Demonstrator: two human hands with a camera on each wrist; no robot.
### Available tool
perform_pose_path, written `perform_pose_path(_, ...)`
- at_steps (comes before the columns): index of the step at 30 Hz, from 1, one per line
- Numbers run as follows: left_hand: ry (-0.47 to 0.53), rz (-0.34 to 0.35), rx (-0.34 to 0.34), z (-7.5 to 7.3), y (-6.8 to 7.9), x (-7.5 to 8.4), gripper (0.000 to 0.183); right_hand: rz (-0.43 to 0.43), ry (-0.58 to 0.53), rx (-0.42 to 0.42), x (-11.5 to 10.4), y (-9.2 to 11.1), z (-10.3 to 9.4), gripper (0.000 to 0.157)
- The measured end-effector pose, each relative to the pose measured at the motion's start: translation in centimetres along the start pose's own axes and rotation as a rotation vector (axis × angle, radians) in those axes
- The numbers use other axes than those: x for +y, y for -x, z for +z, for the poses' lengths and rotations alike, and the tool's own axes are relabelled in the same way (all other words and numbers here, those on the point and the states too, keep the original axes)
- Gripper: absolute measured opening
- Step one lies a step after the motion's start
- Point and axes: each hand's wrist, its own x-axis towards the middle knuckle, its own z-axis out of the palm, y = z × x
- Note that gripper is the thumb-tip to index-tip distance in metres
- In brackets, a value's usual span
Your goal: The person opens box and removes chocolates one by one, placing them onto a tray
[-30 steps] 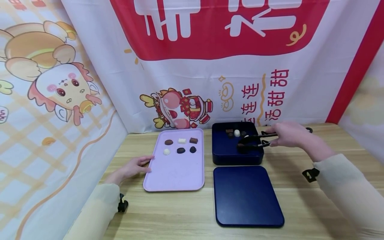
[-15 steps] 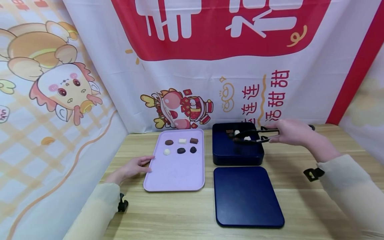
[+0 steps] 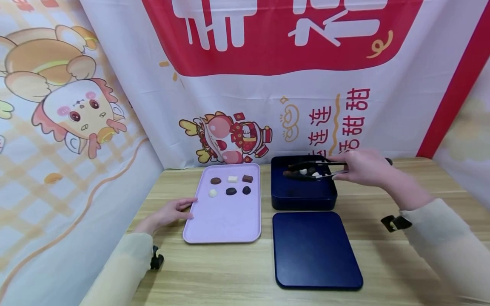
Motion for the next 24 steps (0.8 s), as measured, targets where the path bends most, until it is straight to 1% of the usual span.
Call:
perform_pose_path(4,0.014,-0.01,0.001,0.0,-0.1,-0.1,0.066,-0.024,0.008,0.016,-0.9,-0.5,0.4,0.052)
perform_pose_path(6,0.014,-0.011,0.0,0.0,-0.1,-0.1,0.066,-0.02,0.006,0.015,-1.3,-0.8,0.6,0.053)
perform_pose_path(12,0.013,-0.021,0.002,-0.2,0.0,0.1,0.065,-0.041,-0.033,0.039,-2.6,-2.0,1.3,0.055)
perform_pose_path(18,0.003,-0.019,-0.002,-0.1,-0.2,-0.1,0.066,-0.063,-0.035,0.039,-4.3,-3.4,2.6,0.056)
perform_pose_path(21,0.003,-0.022,0.002,0.0,-0.2,-0.3,0.066,-0.089,-0.049,0.042,-5.3,-4.1,3.4,0.057)
perform_pose_path(24,-0.013,-0.009,0.003,0.1,-0.2,-0.3,0.066,-0.114,-0.059,0.04,-6.4,-4.8,4.0,0.057)
